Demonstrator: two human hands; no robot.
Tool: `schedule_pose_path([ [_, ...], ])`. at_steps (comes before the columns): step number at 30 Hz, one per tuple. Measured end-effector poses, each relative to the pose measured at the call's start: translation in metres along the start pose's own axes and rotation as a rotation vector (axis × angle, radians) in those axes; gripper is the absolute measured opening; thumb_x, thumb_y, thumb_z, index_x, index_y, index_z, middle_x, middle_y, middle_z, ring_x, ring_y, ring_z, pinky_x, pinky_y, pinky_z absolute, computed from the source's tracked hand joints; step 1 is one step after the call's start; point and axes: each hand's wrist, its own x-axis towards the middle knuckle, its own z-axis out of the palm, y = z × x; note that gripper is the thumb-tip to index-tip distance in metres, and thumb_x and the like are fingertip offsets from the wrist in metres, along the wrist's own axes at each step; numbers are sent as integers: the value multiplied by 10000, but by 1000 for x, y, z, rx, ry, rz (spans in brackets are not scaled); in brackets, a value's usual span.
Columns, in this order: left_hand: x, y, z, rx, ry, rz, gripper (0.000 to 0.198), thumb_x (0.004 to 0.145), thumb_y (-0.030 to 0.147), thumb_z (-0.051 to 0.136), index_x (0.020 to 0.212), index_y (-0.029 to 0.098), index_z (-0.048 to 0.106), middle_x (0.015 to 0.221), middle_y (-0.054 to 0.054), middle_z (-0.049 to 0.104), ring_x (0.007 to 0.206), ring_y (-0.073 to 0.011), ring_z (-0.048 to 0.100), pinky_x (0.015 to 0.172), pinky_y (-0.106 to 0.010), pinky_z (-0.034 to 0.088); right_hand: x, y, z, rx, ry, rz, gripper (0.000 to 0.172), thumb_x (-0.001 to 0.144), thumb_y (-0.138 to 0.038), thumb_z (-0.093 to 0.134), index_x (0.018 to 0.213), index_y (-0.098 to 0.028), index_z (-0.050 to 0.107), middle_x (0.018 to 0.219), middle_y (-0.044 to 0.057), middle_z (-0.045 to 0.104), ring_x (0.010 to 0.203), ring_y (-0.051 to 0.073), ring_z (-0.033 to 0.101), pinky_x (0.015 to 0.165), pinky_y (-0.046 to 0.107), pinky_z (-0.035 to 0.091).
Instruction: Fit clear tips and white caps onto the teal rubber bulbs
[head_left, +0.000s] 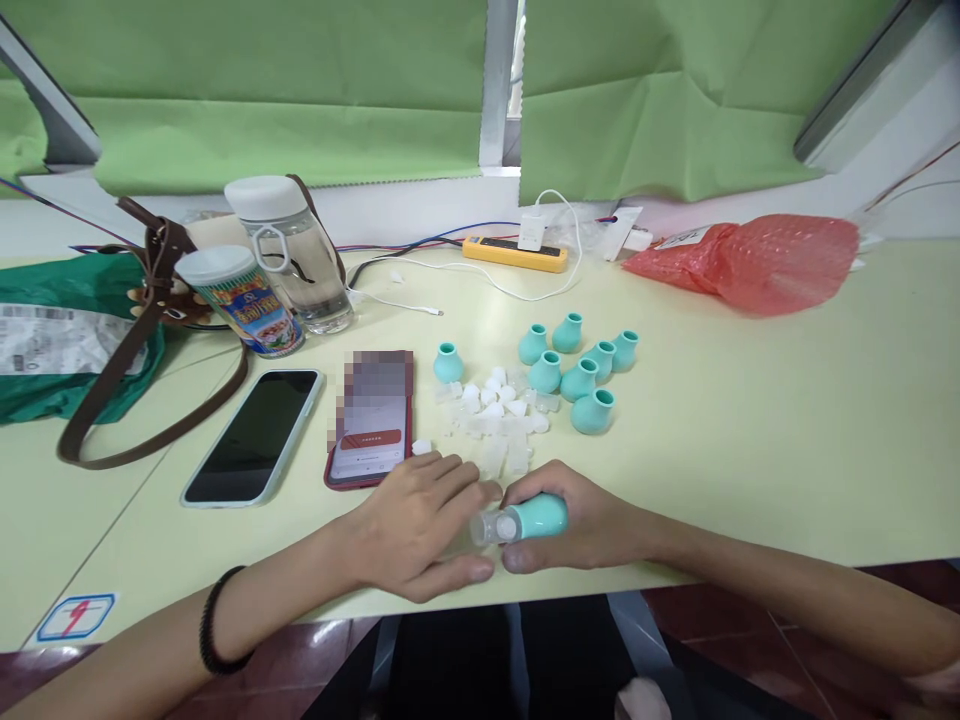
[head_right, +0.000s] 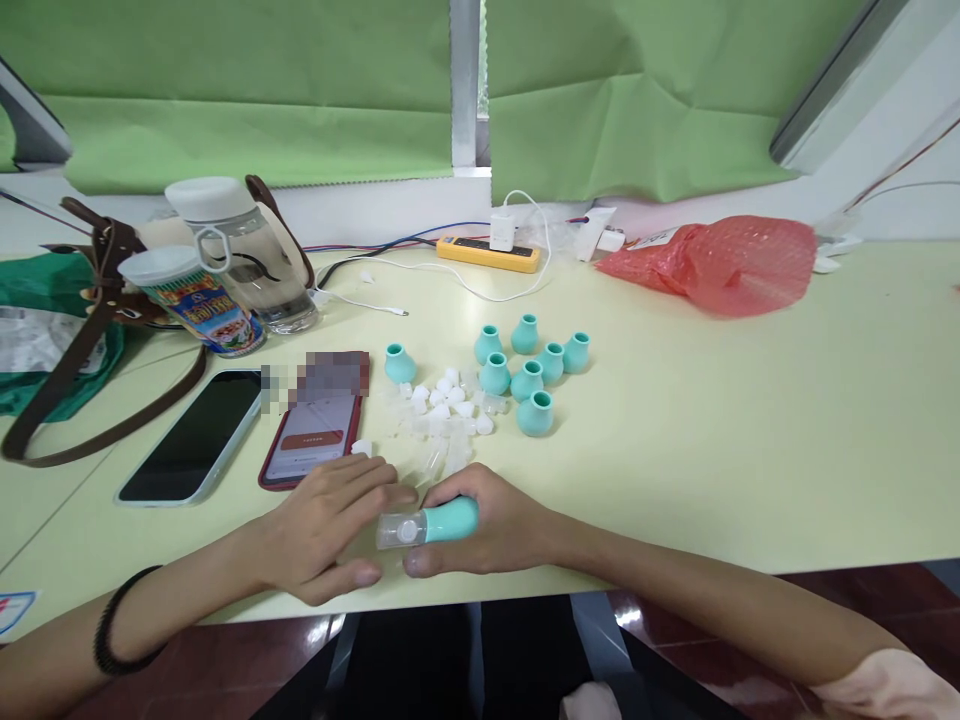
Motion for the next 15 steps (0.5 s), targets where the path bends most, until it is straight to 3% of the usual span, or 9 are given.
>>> schedule_pose_path([
  [2, -2, -5, -8, -22, 135, 24, 349, 824, 321, 240, 1001, 100, 444, 758, -98, 536, 679, -205, 486, 579, -348, 418, -1, -2, 0, 40, -5, 20, 190, 591, -297, 659, 660, -144, 569, 521, -49, 439, 477, 47, 397, 415, 158, 323],
  [4, -2, -10, -16, -1, 152, -75, 256, 779, 164, 314, 957, 116, 491, 778, -93, 540, 709, -195, 475, 605, -337, 415, -2, -3, -2, 110, -29, 80, 212, 598, -304, 658, 702, -140, 573, 532, -45, 454, 445, 41, 401, 378, 152, 310],
  [10, 2, -17, -20, 307, -176, -168, 255, 672, 48, 434, 855, 127, 592, 944, -125, 541, 927, -291, 393, 692, -414, 378, -2, -4, -6, 272, -26, 115, 233, 610, -313, 659, 711, -121, 573, 540, -38, 468, 394, 25, 407, 352, 143, 309],
  [15, -1, -21, -10, 453, -257, -171, 235, 678, -4, 432, 772, 136, 595, 925, -114, 567, 948, -289, 402, 724, -453, 338, -3, -4, -6, 304, -31, 114, 224, 612, -296, 662, 715, -114, 580, 551, -30, 486, 399, 22, 412, 350, 135, 308],
])
